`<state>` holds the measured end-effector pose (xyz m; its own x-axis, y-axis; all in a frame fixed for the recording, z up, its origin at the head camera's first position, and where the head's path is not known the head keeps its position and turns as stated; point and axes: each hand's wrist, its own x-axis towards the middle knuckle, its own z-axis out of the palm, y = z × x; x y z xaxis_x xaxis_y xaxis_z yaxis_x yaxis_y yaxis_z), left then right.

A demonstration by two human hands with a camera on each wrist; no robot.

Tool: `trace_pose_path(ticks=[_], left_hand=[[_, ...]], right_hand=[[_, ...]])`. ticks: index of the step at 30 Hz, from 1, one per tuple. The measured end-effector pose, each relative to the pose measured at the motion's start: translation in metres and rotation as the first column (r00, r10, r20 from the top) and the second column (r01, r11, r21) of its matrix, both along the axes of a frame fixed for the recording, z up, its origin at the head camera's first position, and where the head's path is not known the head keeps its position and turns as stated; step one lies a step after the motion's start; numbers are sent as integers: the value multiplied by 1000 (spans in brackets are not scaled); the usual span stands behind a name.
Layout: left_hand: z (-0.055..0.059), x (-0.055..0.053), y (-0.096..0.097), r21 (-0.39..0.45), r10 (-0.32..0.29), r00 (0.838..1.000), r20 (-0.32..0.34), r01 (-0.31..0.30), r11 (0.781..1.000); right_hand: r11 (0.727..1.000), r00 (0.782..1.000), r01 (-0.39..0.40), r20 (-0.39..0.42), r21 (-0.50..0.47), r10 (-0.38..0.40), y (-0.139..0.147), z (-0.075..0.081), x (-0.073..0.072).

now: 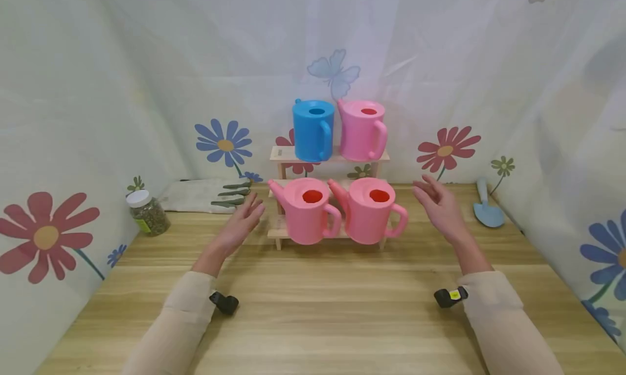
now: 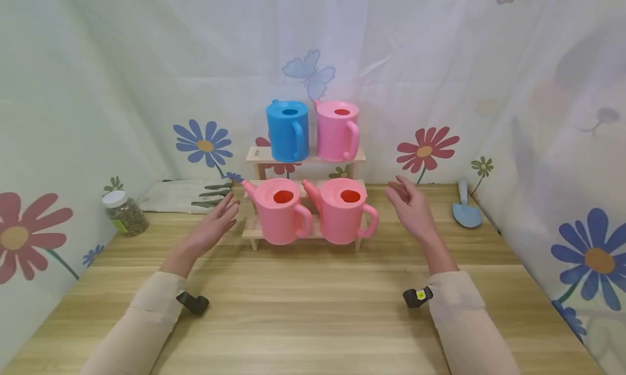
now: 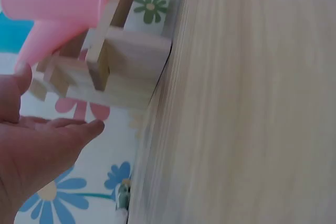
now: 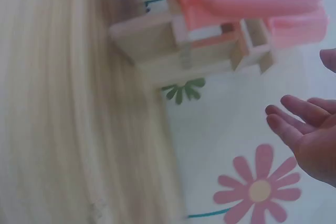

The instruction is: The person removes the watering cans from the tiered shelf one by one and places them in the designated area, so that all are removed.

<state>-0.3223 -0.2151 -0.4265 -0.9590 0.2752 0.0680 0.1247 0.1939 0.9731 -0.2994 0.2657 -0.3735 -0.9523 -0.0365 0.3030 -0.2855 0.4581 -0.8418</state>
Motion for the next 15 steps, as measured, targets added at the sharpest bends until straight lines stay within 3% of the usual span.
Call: trace_pose_path(ticks=[3, 7, 15], left_hand=[[-1, 3, 9, 67, 44, 999, 14, -44, 997], [-1, 7, 18, 103, 93, 995, 28, -96, 990], [-4, 5, 35, 77, 80, 996, 35, -83, 994]], right_hand=[[1000, 999, 5, -41, -11, -5, -7, 5, 8], [999, 998, -44, -34, 31, 45, -18, 12, 17], [979, 989, -148, 48, 137, 143, -19, 18, 18]])
